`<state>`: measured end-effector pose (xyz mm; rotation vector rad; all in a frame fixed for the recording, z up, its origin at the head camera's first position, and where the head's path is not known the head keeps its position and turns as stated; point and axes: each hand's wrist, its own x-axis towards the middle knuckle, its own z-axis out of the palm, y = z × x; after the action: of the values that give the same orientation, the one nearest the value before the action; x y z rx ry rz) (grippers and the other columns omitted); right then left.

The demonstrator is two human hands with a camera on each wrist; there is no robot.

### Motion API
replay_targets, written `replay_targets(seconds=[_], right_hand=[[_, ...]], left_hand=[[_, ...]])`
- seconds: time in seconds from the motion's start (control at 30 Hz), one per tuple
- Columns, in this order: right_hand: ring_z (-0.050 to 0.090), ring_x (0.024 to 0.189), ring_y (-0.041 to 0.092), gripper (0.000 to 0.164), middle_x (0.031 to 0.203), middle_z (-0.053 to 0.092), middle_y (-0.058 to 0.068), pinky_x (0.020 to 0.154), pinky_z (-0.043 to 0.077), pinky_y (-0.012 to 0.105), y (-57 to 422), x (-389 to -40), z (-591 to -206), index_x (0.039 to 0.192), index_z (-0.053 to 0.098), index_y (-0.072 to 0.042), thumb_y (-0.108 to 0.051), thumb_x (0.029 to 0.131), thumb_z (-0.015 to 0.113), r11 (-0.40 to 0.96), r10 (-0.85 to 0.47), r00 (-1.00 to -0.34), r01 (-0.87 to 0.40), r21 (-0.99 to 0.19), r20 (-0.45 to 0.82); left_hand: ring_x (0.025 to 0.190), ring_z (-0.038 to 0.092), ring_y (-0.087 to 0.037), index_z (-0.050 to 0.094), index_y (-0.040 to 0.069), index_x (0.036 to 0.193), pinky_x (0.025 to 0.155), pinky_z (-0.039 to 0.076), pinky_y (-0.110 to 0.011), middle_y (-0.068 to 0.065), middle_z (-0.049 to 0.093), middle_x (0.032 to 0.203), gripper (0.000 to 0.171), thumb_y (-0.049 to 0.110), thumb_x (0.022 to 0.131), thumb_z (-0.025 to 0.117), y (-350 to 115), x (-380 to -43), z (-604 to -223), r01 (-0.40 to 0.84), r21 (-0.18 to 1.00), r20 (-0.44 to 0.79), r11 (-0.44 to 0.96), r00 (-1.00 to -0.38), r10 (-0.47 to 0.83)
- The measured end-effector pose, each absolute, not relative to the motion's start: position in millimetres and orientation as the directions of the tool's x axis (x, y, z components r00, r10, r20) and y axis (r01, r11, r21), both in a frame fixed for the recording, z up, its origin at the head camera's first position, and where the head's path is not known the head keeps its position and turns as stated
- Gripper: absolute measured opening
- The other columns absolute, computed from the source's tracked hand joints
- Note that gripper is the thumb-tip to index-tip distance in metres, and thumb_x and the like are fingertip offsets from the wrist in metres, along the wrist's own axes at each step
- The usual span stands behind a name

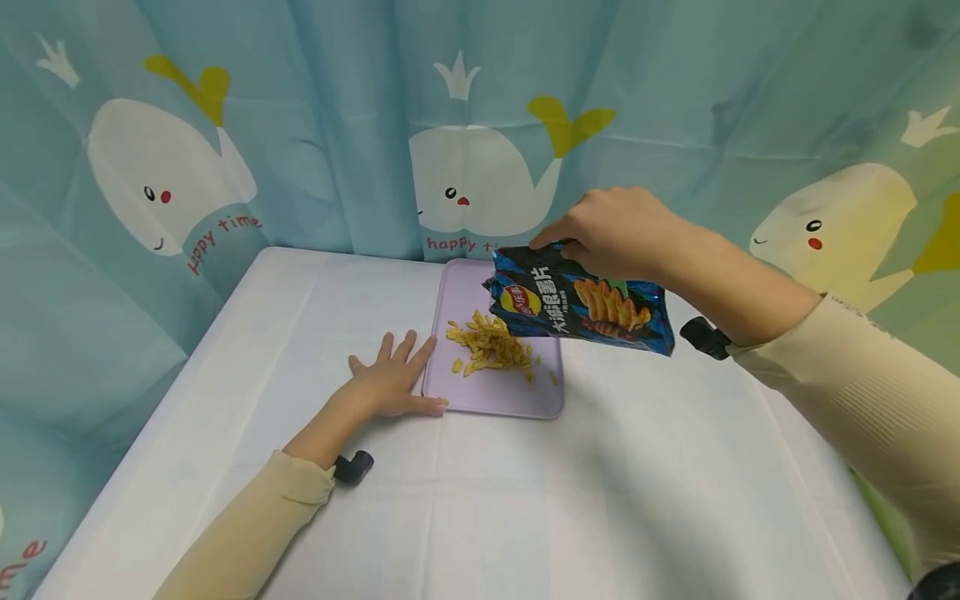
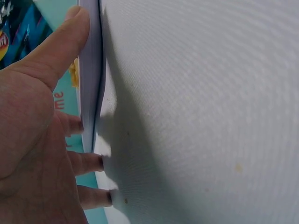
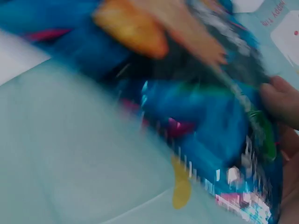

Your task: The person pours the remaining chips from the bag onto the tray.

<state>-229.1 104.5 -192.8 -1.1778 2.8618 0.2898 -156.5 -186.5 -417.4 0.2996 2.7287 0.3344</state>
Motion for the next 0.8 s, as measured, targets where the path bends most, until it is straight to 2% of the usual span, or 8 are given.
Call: replay_targets(seconds=[0.27, 0.47, 0.53, 0.67, 0.8], right_hand=[[0.047, 0.056, 0.020, 0.037, 0.087, 0.072, 0.007, 0.048, 0.034, 0.031, 107, -227, -192, 0.127, 0.070, -0.032, -0.012, 0.096, 0.063, 0.704, -0.694, -0.715, -0.698, 0.133, -0.079], [0.043, 0.052, 0.020, 0.038, 0.100, 0.074, 0.009, 0.045, 0.030, 0.029, 110, -226, -184, 0.129, 0.069, -0.031, -0.012, 0.098, 0.059, 0.710, -0.696, -0.718, -0.692, 0.133, -0.018], [0.042, 0.051, 0.020, 0.037, 0.097, 0.073, 0.009, 0.045, 0.029, 0.029, 110, -227, -183, 0.129, 0.069, -0.030, -0.012, 0.099, 0.059, 0.710, -0.697, -0.717, -0.691, 0.138, -0.007], [0.045, 0.053, 0.020, 0.036, 0.079, 0.068, 0.007, 0.046, 0.030, 0.030, 116, -229, -187, 0.129, 0.070, -0.028, -0.012, 0.098, 0.060, 0.710, -0.695, -0.718, -0.690, 0.140, -0.019], [0.046, 0.054, 0.020, 0.036, 0.073, 0.066, 0.006, 0.048, 0.033, 0.031, 134, -229, -193, 0.130, 0.069, -0.027, -0.012, 0.098, 0.060, 0.740, -0.670, -0.742, -0.665, 0.098, 0.020]], left_hand=[[0.150, -0.002, -0.051, 0.010, 0.020, 0.162, 0.096, 0.007, -0.089, -0.021, 0.006, 0.166, 0.112, 0.074, 0.080, 0.065, -185, -157, -419, 0.171, 0.277, -0.337, 0.945, -0.904, 0.262], [0.150, -0.002, -0.050, 0.009, 0.021, 0.162, 0.096, 0.008, -0.088, -0.020, 0.005, 0.167, 0.112, 0.074, 0.080, 0.064, -186, -157, -416, 0.173, 0.267, -0.342, 0.948, -0.903, 0.261], [0.150, -0.002, -0.050, 0.010, 0.021, 0.162, 0.096, 0.007, -0.088, -0.020, 0.005, 0.167, 0.112, 0.073, 0.080, 0.065, -186, -157, -416, 0.170, 0.270, -0.341, 0.948, -0.904, 0.259], [0.150, -0.002, -0.051, 0.010, 0.021, 0.162, 0.096, 0.007, -0.089, -0.020, 0.006, 0.167, 0.112, 0.073, 0.080, 0.064, -187, -157, -417, 0.173, 0.278, -0.337, 0.945, -0.903, 0.265], [0.150, -0.002, -0.051, 0.010, 0.021, 0.162, 0.095, 0.007, -0.089, -0.020, 0.006, 0.167, 0.112, 0.074, 0.079, 0.064, -188, -157, -418, 0.173, 0.288, -0.337, 0.942, -0.902, 0.269]])
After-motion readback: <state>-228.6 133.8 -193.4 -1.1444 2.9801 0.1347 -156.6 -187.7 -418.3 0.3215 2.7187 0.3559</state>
